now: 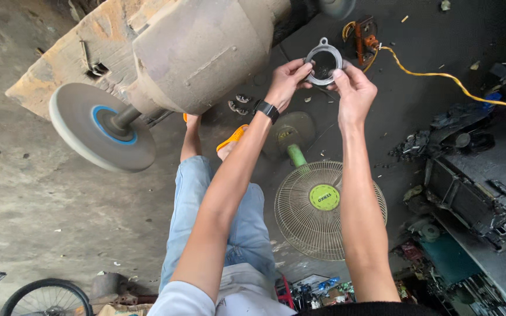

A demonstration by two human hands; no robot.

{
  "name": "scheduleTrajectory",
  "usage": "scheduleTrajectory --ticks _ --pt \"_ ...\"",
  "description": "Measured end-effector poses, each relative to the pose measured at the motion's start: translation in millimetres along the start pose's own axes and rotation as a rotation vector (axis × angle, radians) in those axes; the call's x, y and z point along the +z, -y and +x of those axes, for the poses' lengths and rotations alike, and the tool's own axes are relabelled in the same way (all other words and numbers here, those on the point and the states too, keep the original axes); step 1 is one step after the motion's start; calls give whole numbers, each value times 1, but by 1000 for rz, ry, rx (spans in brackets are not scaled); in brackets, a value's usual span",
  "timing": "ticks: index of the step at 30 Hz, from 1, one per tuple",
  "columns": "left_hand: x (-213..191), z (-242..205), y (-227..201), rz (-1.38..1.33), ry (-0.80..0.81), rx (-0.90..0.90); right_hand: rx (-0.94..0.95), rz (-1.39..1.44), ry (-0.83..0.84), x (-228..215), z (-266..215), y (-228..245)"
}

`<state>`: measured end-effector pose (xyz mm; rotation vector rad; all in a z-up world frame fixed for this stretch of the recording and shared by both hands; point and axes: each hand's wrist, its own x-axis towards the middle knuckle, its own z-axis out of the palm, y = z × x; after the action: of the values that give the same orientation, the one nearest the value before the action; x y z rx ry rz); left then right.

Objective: The person uses a bench grinder to smooth the edges of several small metal parts. They hold each piece against the spinning wheel, rotate it to grind different sides, and then place the finished items on the floor.

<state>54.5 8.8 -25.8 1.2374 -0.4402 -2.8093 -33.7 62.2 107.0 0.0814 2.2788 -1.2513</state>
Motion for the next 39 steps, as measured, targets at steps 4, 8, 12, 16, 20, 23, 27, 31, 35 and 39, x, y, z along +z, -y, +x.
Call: scheduleTrajectory --ticks 4,8,12,16,20,23,27,31,35,39 --pt "31 6 -18 -72 -37 -29 -62 70 -167 4 5 0" --pt "49 26 -38 -151 82 3 -191 44 -284 23 25 34" --pt "33 35 -23 -270 83 59 -230 -61 -276 44 28 45" --pt "27 34 -16 -319 24 4 -203 -127 -256 46 22 47" --pt "44 34 -33 -207 67 27 -264 -145 -277 35 30 45" --pt "39 35 -27 -227 114 85 -298 -132 -238 37 32 42" --pt "38 28 -33 -236 35 9 -246 -150 -242 42 26 53" --pt "54 25 -52 -213 106 96 -264 -159 -239 43 23 75" --pt "38 27 -25 -303 12 61 -271 -147 -201 42 31 52" --pt "20 3 -12 -254 -127 -30 -110 -219 -83 39 22 38"
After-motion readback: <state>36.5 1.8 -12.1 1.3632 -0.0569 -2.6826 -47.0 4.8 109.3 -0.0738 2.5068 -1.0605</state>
